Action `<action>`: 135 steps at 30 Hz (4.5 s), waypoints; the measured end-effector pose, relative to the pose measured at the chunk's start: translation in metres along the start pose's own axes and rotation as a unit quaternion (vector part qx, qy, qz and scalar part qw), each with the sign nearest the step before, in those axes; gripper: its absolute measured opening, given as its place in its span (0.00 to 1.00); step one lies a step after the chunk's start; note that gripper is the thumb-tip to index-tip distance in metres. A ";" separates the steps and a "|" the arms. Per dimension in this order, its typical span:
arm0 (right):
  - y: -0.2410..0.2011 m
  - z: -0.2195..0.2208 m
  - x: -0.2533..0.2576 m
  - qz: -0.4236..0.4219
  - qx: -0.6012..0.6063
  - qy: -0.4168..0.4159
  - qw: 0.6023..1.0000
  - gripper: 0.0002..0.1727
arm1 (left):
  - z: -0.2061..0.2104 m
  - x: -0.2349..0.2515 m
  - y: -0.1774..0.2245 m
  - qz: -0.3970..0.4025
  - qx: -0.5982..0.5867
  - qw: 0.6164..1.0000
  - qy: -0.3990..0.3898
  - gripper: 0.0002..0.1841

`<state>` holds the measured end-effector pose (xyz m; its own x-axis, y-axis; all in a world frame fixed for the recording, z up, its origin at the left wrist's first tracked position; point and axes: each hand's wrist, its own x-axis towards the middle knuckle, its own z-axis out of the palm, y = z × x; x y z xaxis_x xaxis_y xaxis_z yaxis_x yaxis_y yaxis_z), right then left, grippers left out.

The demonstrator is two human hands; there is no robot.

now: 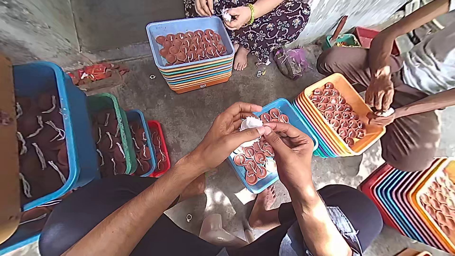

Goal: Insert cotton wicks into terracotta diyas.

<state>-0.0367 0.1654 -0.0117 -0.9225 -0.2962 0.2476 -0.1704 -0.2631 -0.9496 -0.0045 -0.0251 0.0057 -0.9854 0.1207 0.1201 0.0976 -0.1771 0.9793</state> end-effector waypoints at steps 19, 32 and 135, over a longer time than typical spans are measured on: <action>0.004 -0.002 0.001 -0.012 -0.029 0.003 1.000 0.11 | 0.001 -0.001 0.003 -0.018 -0.006 0.997 0.072 0.12; 0.006 -0.003 0.002 -0.048 -0.025 -0.016 0.998 0.12 | 0.001 -0.001 0.004 0.001 0.013 0.998 0.064 0.13; 0.081 -0.120 0.014 0.343 -0.668 -0.154 0.642 0.28 | -0.011 0.006 0.003 -0.163 0.097 0.970 0.150 0.16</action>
<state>-0.1051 0.2496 -0.1083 -0.8620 -0.1431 -0.4864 -0.0948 0.9879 -0.1226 -0.0117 -0.0353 0.0072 -0.9619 -0.1556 -0.2250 -0.2298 0.0136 0.9731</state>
